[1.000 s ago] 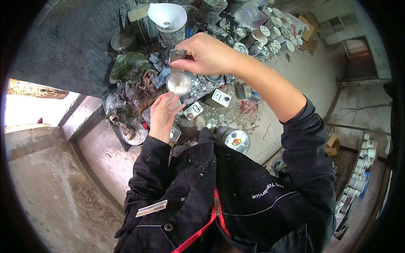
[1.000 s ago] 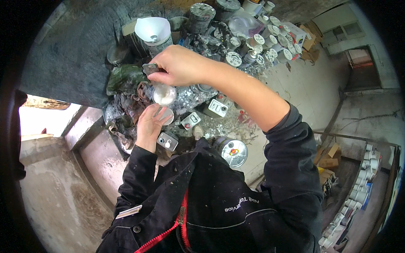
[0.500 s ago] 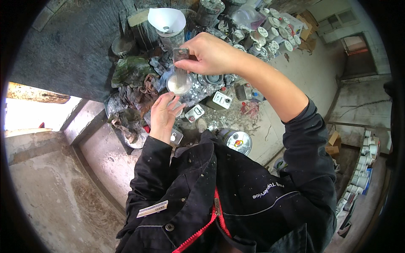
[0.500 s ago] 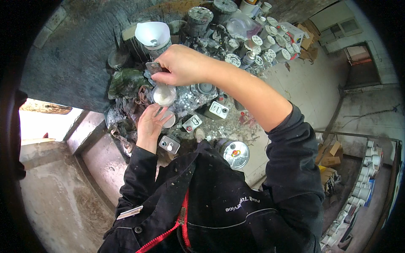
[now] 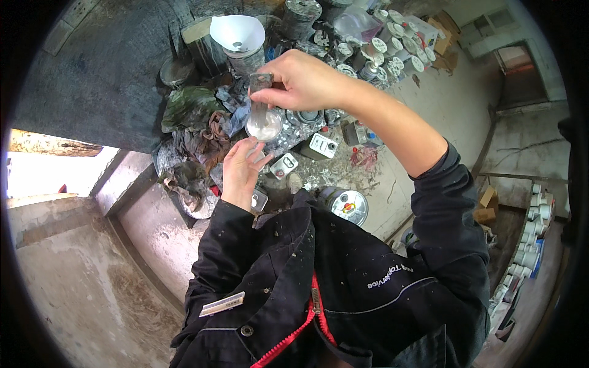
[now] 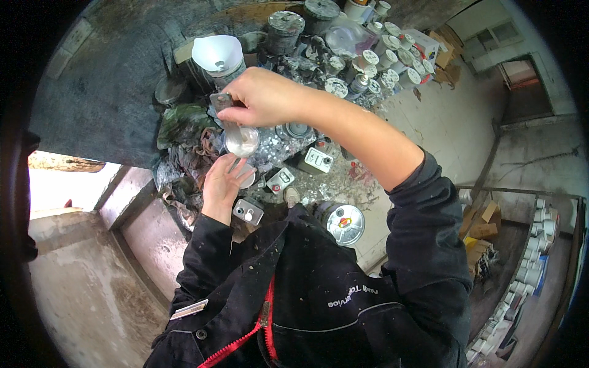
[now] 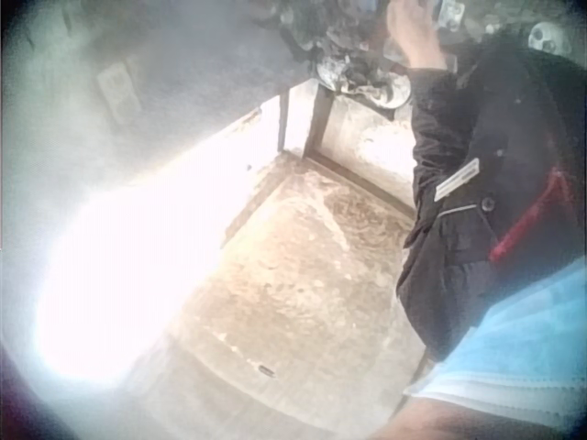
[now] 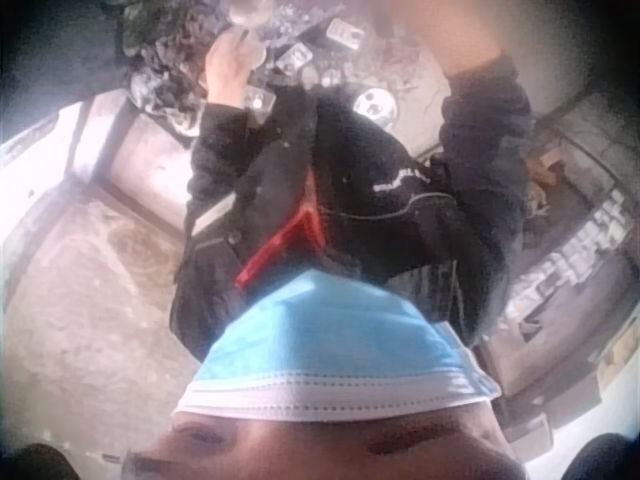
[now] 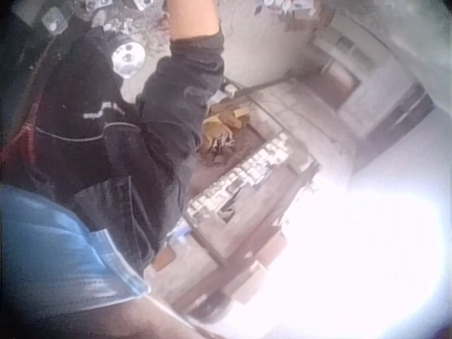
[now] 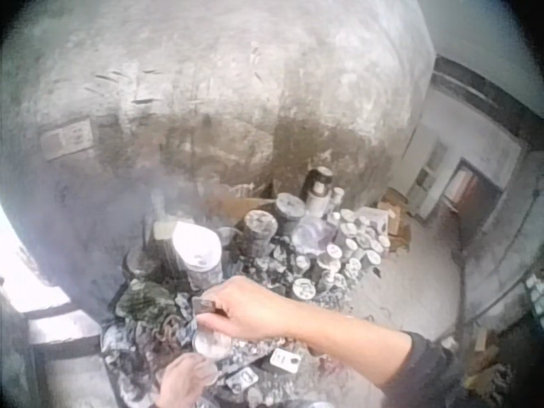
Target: The person selects a small container of white paint from a shelf, opens it, and stirs the contents with a flat tool. They then transfer some paint into another container and continue stirring. The person also uses a funnel to pour paint into a larger container and stirs that mixture as well.
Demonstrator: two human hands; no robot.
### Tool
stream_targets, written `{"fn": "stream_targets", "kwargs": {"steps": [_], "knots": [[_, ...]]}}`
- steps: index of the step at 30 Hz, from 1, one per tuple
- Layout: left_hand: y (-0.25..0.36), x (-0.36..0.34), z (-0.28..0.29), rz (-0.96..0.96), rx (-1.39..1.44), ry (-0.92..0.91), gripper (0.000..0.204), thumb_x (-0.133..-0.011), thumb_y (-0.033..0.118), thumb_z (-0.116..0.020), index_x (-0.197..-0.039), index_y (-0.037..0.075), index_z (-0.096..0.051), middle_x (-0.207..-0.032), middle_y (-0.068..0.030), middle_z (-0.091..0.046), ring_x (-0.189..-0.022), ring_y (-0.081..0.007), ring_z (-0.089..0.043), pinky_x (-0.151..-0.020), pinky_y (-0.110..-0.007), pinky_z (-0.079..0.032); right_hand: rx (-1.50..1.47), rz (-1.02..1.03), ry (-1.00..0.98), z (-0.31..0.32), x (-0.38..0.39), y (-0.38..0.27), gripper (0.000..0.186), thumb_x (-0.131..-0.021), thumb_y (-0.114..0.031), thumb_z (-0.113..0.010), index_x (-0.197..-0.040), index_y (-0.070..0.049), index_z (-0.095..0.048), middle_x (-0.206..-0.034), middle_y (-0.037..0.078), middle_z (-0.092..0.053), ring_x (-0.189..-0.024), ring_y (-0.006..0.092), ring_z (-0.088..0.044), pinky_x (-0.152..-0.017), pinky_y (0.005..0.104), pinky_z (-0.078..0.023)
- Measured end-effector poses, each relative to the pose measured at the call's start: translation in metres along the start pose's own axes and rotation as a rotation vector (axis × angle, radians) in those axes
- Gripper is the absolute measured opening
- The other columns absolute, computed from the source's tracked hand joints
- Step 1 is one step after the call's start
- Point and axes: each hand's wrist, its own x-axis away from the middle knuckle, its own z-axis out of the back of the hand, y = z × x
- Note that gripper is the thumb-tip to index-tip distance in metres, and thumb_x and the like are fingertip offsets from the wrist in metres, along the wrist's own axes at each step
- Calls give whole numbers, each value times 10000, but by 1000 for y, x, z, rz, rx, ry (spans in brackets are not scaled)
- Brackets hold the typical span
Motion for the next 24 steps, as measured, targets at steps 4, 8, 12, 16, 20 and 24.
{"fn": "stream_targets", "kwargs": {"steps": [4,8,12,16,20,24], "knots": [[1,-1,-1,8,9,0,128,-973,129,-668,-1039,20,-663,-1182,-93,-614,-1203,-376,-593,-1028,-669,-491,79,-30,1,2,2,0,300,-887,-274,-733,-772,-1,-683,-670,199,-637,-625,401,-624,-572,453,-480],[1,-1,-3,17,10,-1,142,-966,137,-678,-1038,15,-662,-1209,-107,-606,-1213,-376,-588,-1031,-672,-488,-12,2,1,3,4,-1,303,-883,-271,-736,-762,0,-676,-658,197,-629,-615,403,-618,-567,451,-479],[3,-1,-4,22,8,-8,140,-959,130,-683,-1039,16,-661,-1218,-111,-602,-1219,-374,-585,-1037,-672,-484,99,3,56,5,3,-2,297,-889,-266,-730,-767,0,-681,-664,197,-635,-613,400,-618,-567,449,-477],[3,-3,-4,29,23,1,136,-956,121,-681,-1040,16,-660,-1203,-107,-602,-1225,-375,-584,-1042,-675,-478,10,-32,-53,4,4,-3,285,-890,-257,-722,-761,-9,-670,-660,190,-631,-619,404,-614,-573,451,-479],[2,-3,-4,29,11,-8,141,-960,125,-680,-1047,17,-658,-1205,-105,-602,-1219,-370,-587,-1045,-674,-475,-11,17,6,4,4,-3,276,-890,-258,-719,-774,-12,-672,-662,186,-633,-622,397,-622,-576,447,-480],[4,-4,-4,30,18,-14,150,-962,130,-680,-1058,18,-652,-1207,-104,-600,-1211,-367,-589,-1045,-676,-475,55,29,11,4,3,-1,266,-889,-250,-719,-782,-12,-672,-669,184,-638,-617,393,-621,-574,447,-475]]}}
